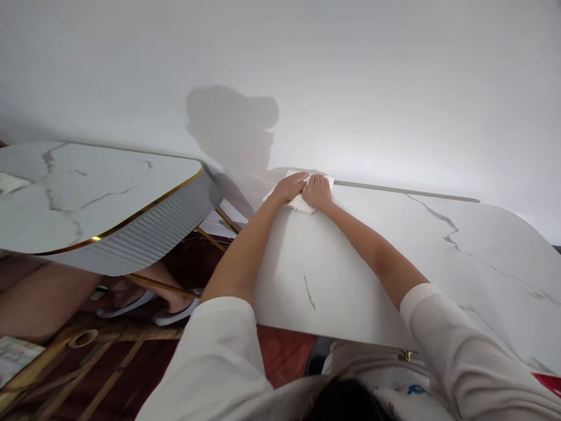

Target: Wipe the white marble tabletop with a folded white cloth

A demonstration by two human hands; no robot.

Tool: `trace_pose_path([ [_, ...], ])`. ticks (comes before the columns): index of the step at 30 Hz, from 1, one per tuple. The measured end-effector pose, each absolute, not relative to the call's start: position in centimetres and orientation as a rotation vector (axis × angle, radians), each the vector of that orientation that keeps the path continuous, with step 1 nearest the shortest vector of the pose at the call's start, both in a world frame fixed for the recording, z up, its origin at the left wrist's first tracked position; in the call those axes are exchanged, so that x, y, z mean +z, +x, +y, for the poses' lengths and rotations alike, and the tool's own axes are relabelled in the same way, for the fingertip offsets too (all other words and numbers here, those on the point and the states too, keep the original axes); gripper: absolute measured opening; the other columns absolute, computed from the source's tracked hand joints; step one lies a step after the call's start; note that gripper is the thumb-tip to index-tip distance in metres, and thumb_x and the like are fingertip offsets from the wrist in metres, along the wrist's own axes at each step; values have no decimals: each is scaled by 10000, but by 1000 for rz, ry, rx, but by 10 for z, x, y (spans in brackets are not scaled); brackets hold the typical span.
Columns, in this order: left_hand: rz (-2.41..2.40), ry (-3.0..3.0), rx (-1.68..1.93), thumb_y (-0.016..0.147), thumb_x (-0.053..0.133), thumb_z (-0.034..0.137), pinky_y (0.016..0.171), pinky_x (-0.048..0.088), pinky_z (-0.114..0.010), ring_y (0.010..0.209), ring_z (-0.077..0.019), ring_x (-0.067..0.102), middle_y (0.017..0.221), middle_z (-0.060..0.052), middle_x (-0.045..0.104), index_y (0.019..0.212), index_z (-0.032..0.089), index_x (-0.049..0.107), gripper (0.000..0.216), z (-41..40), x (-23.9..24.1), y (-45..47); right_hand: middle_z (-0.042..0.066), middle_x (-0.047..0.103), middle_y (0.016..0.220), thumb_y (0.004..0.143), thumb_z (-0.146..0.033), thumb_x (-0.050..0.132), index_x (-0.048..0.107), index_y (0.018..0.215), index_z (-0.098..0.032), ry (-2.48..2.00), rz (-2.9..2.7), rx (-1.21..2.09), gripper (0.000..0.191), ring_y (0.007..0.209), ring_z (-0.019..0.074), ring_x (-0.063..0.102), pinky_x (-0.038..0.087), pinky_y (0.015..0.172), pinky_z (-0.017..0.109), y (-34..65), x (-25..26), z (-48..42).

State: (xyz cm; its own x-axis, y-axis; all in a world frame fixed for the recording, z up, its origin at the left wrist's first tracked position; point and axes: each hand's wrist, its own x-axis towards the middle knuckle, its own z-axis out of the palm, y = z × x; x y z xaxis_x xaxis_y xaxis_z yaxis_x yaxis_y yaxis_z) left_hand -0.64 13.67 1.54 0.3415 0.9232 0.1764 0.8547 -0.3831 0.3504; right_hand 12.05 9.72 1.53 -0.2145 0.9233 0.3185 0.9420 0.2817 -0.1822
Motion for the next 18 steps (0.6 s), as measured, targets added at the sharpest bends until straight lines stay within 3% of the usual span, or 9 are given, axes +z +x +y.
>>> trace_pose_path([
  [2, 1545, 2500, 503, 897, 248, 297, 1158, 198, -292, 1406, -173, 287, 1517, -91, 341, 1427, 71, 369, 589, 129, 8, -14, 261, 342, 1475, 950, -240, 329, 319, 1399, 89, -1694, -2176, -50, 557, 1384, 310, 271, 173, 1126, 428, 116, 13, 81],
  [7, 1327, 2722, 576, 916, 237, 327, 1175, 199, -378, 1413, -187, 276, 1501, -107, 368, 1416, 97, 378, 568, 90, -7, -44, 269, 354, 1465, 935, -235, 335, 316, 1397, 105, -1656, -2120, -9, 574, 1380, 337, 279, 160, 1135, 440, 98, 11, 28],
  [18, 1377, 2767, 536, 947, 171, 373, 1183, 201, -419, 1421, -197, 258, 1529, -102, 315, 1463, 135, 274, 577, -55, -17, -95, 288, 257, 1503, 931, -261, 354, 253, 1421, 117, -1553, -2299, 145, 628, 1416, 334, 212, 118, 1156, 475, 67, 17, -105],
])
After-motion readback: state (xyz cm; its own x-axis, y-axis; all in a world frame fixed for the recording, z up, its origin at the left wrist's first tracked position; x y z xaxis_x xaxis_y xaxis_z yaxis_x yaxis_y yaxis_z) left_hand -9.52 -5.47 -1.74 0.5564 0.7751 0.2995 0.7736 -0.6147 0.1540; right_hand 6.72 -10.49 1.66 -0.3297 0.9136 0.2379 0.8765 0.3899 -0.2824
